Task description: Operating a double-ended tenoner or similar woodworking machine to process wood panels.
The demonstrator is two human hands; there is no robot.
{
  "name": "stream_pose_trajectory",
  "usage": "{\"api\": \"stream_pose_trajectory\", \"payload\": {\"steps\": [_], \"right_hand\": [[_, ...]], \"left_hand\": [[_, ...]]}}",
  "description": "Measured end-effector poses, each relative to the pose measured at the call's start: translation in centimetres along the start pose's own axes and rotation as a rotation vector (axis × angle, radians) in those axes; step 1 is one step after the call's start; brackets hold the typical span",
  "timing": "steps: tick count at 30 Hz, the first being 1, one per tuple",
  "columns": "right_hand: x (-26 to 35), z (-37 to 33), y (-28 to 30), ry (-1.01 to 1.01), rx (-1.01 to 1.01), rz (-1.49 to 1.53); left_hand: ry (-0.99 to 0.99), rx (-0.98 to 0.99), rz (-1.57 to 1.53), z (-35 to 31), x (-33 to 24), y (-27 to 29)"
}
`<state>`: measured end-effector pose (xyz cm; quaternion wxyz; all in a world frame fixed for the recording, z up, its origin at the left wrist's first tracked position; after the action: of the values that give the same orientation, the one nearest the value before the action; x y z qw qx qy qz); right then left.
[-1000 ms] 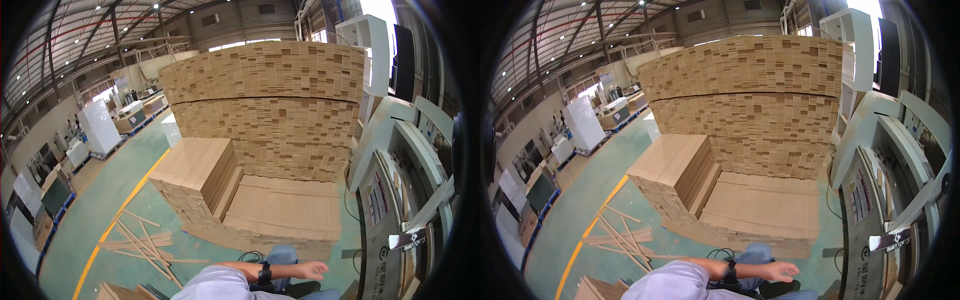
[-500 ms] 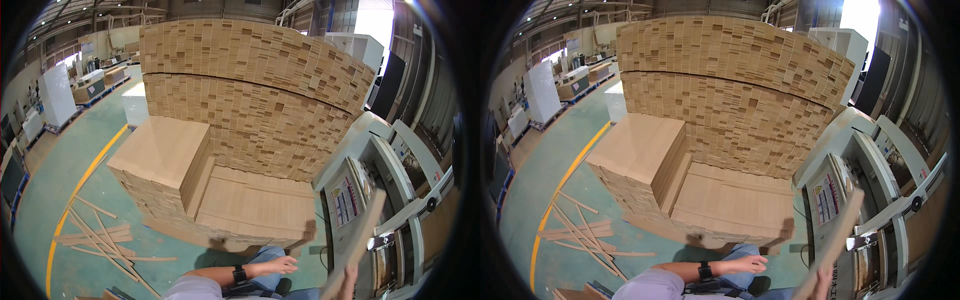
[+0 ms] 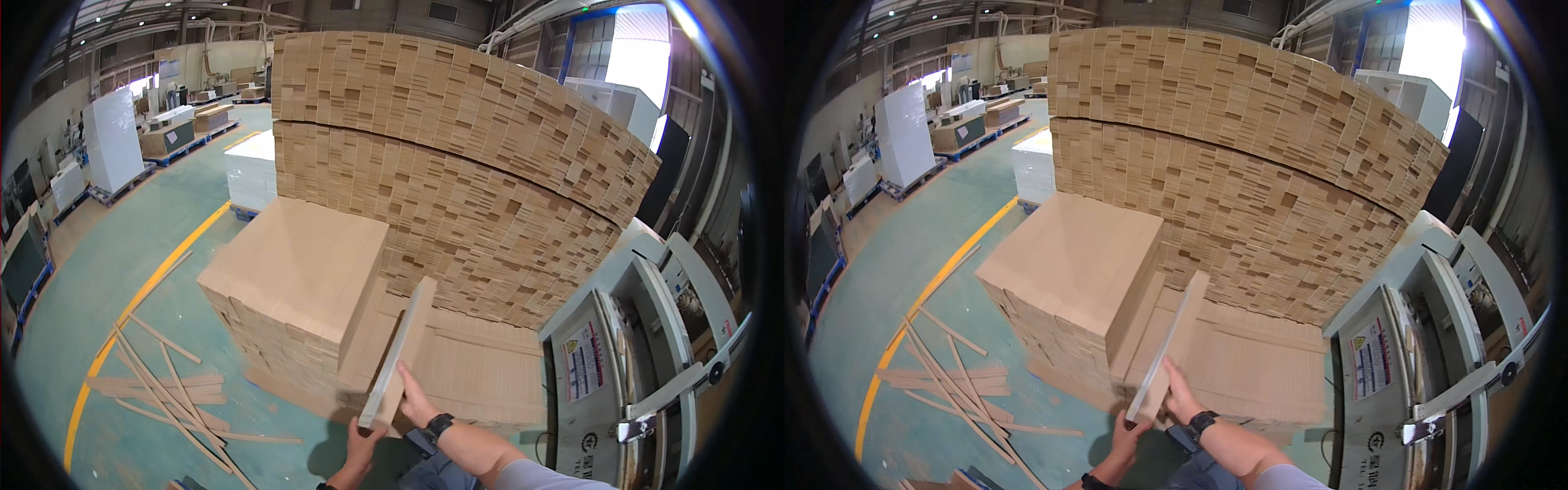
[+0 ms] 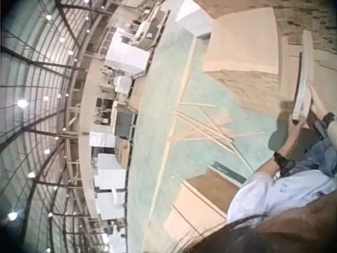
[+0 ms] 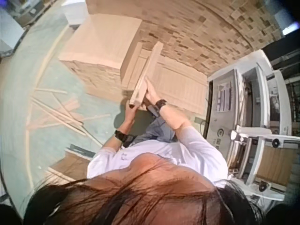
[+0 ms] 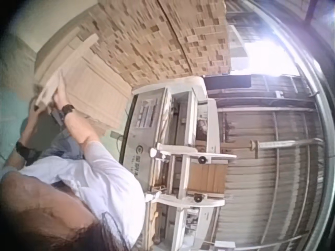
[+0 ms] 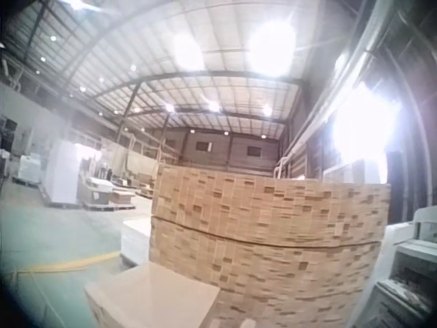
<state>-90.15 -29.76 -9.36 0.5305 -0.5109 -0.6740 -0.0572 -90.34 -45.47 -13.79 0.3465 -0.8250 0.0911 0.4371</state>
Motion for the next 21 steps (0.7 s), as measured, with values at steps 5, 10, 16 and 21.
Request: {"api": "stream_pose_trajectory", "payload": {"steps": [5,10,16,21], "right_hand": [[-7.6,4.6,-1.7,-0.269,0.037,-0.169],[-10.4,5.2,-3.9,-0.135,0.043,-0.468],[-8.9,10.5,-2.6,-0.247,-0.139,-0.677],[-3.6,14.1,-5.6,-0.063,0.109,-0.635]], "left_hand": [[0.002,-0.268,-0.044,2.4,0.0,7.0],[0.079,-0.274,-0.133,4.3,3.7,10.2],[0.178,-0.254,-0.24,8.2,1.2,5.6],[0.071,-0.208,-0.34,14.0,2.0,4.4]]}}
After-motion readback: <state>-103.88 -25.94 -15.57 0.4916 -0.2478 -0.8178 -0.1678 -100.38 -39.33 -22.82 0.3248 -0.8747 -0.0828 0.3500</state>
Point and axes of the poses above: each hand's wrist, its own z-axis towards the middle knuckle, its own y-axis out of the back of the hand, x = y × z, the point moved 7 cm from there along z, towards the middle knuckle, and after that the axes turned 5 degrees about -z, right-handed, at the moved point
